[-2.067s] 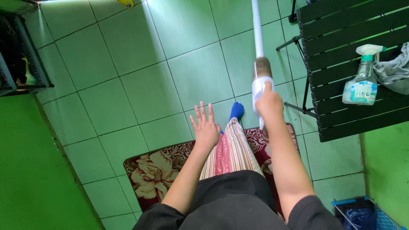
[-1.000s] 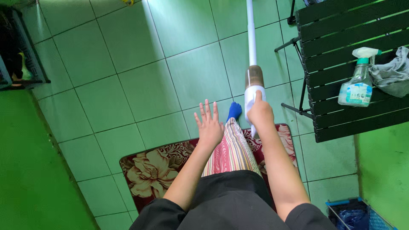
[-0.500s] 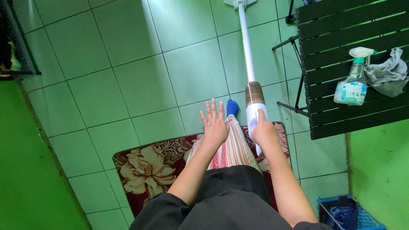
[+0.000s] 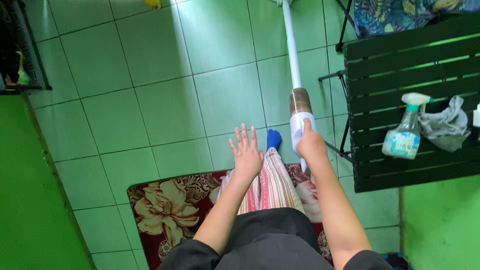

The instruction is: The person vacuums the tiled floor using a handheld vacuum cleaner, moving the cleaner back and forth across a floral rug and the surrounding green floor tiles.

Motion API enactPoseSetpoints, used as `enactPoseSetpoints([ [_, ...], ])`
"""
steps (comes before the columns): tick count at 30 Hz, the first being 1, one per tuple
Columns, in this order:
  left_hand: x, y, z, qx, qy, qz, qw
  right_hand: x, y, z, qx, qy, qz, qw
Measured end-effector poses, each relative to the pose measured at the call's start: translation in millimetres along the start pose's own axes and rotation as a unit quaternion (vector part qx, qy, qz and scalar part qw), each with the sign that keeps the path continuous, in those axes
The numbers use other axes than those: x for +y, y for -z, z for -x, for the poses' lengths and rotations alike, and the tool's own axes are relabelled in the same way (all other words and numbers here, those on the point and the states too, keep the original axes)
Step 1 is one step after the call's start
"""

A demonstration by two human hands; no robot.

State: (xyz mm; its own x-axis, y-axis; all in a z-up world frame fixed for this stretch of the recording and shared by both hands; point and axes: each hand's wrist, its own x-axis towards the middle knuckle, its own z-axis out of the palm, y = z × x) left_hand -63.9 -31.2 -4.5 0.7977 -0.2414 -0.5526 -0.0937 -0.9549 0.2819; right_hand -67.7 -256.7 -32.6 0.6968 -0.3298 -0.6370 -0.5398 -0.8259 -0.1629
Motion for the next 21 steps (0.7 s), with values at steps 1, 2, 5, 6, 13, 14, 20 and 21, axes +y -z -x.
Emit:
enactPoseSetpoints([
  [1, 2, 3, -4, -0.001, 0.004, -0.003, 1.0, -2, 4, -11, -0.002, 0.001, 0.001, 1.0],
  [2, 4, 5, -7, -0.003, 0.007, -0.005, 1.0, -4, 8, -22, -0.004, 0.002, 0.003, 1.0],
  [5, 11, 11, -18, -0.002, 0.019, -0.005, 1.0, -7, 19, -56, 0.006, 0.016, 0.007, 1.0],
  [6, 13, 13, -21, -0.001, 0.022, -0.003, 1.0, -8, 22, -67, 0.011, 0.023, 0.009, 1.0],
  [13, 26, 16, -37, -0.007, 0.024, 0.004, 1.0, -21, 50, -140, 0.005, 0.037, 0.021, 0.999],
  [14, 27, 17, -37, -0.009, 0.026, 0.004, 1.0, -22, 52, -150, 0.012, 0.047, 0.02, 0.999],
  [20, 21, 22, -33, -0.021, 0.037, 0.003, 0.999, -39, 59, -198, 0.022, 0.065, 0.012, 0.998],
  [21, 20, 23, -34, -0.02, 0.038, 0.0, 0.999, -42, 61, -204, 0.012, 0.056, 0.013, 0.998],
])
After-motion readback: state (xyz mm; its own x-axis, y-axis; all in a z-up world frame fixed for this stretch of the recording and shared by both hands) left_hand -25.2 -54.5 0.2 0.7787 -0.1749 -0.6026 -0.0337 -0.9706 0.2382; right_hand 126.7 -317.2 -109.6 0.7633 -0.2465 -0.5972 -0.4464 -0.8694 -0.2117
